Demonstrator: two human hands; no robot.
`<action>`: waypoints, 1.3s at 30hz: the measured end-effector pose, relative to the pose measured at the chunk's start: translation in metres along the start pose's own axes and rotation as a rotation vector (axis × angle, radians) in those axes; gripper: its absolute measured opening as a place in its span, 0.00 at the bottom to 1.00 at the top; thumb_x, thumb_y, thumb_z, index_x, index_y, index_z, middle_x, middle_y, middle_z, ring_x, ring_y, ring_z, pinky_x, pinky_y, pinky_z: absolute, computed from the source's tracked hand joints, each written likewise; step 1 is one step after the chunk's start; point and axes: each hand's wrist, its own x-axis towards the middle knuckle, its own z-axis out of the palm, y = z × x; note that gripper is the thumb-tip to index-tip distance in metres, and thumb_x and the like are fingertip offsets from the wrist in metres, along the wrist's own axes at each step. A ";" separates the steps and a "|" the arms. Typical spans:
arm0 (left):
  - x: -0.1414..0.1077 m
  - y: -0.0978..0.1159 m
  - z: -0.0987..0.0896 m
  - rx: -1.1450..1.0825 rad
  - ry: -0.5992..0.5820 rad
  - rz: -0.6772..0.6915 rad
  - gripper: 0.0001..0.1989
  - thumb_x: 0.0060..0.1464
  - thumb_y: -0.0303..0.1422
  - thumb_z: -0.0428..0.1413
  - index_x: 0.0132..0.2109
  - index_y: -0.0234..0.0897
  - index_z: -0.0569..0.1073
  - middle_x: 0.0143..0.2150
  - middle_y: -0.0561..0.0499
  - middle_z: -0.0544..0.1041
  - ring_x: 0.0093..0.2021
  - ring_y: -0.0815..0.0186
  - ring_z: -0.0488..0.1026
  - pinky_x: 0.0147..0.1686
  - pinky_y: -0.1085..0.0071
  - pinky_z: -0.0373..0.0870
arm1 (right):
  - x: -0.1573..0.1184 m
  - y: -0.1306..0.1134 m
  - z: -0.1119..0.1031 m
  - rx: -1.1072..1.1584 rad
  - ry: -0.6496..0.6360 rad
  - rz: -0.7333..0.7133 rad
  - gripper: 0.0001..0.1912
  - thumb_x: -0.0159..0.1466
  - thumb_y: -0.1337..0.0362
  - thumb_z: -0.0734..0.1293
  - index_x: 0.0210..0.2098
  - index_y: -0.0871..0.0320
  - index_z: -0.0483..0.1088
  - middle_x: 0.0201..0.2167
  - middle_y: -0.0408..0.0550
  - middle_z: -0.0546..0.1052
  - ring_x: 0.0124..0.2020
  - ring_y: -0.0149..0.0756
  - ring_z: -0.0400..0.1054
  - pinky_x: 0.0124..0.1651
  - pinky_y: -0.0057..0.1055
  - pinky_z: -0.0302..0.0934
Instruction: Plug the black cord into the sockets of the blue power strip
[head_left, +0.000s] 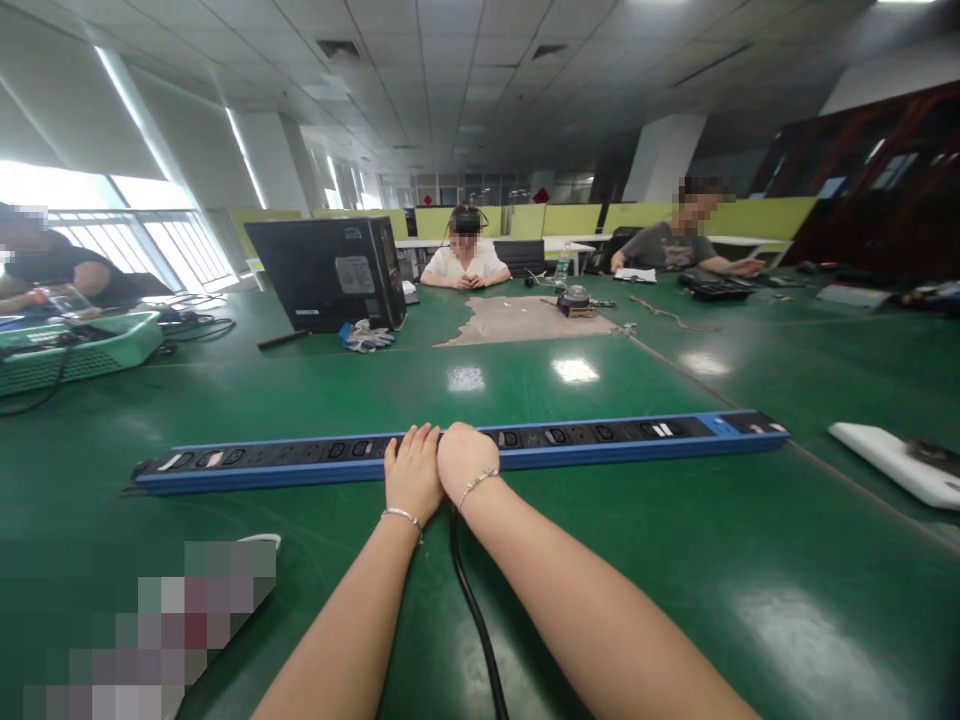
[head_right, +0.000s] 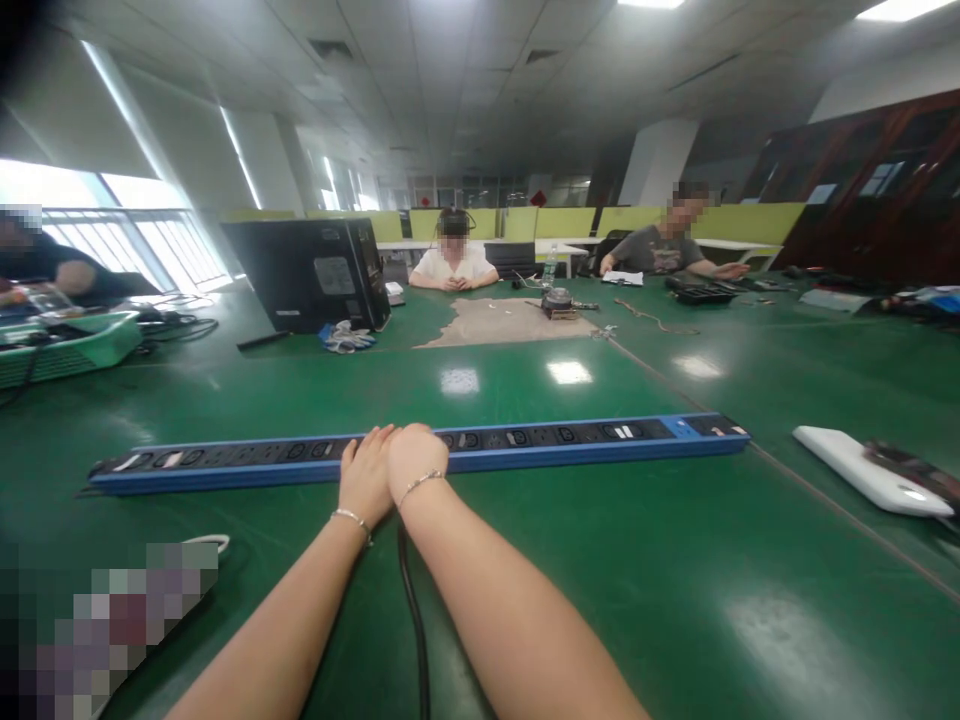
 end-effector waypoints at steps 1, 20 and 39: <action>0.000 0.002 -0.001 -0.002 0.008 -0.013 0.24 0.59 0.32 0.41 0.61 0.40 0.62 0.64 0.46 0.62 0.65 0.57 0.54 0.63 0.54 0.45 | 0.000 0.001 -0.004 0.025 0.003 0.026 0.15 0.62 0.74 0.54 0.41 0.70 0.71 0.39 0.66 0.77 0.41 0.44 0.74 0.38 0.35 0.68; 0.004 -0.001 0.010 -0.053 0.151 -0.038 0.24 0.62 0.39 0.37 0.57 0.38 0.68 0.60 0.48 0.68 0.62 0.59 0.61 0.61 0.58 0.48 | -0.009 0.152 -0.044 0.121 -0.069 0.249 0.17 0.63 0.57 0.59 0.43 0.61 0.70 0.40 0.54 0.77 0.43 0.38 0.71 0.42 0.28 0.59; 0.004 -0.002 0.010 -0.089 0.151 -0.053 0.22 0.61 0.38 0.39 0.56 0.39 0.69 0.60 0.48 0.68 0.62 0.60 0.61 0.61 0.59 0.48 | 0.003 0.116 -0.033 0.049 -0.164 0.380 0.19 0.64 0.60 0.56 0.50 0.67 0.61 0.44 0.66 0.74 0.46 0.49 0.71 0.45 0.38 0.62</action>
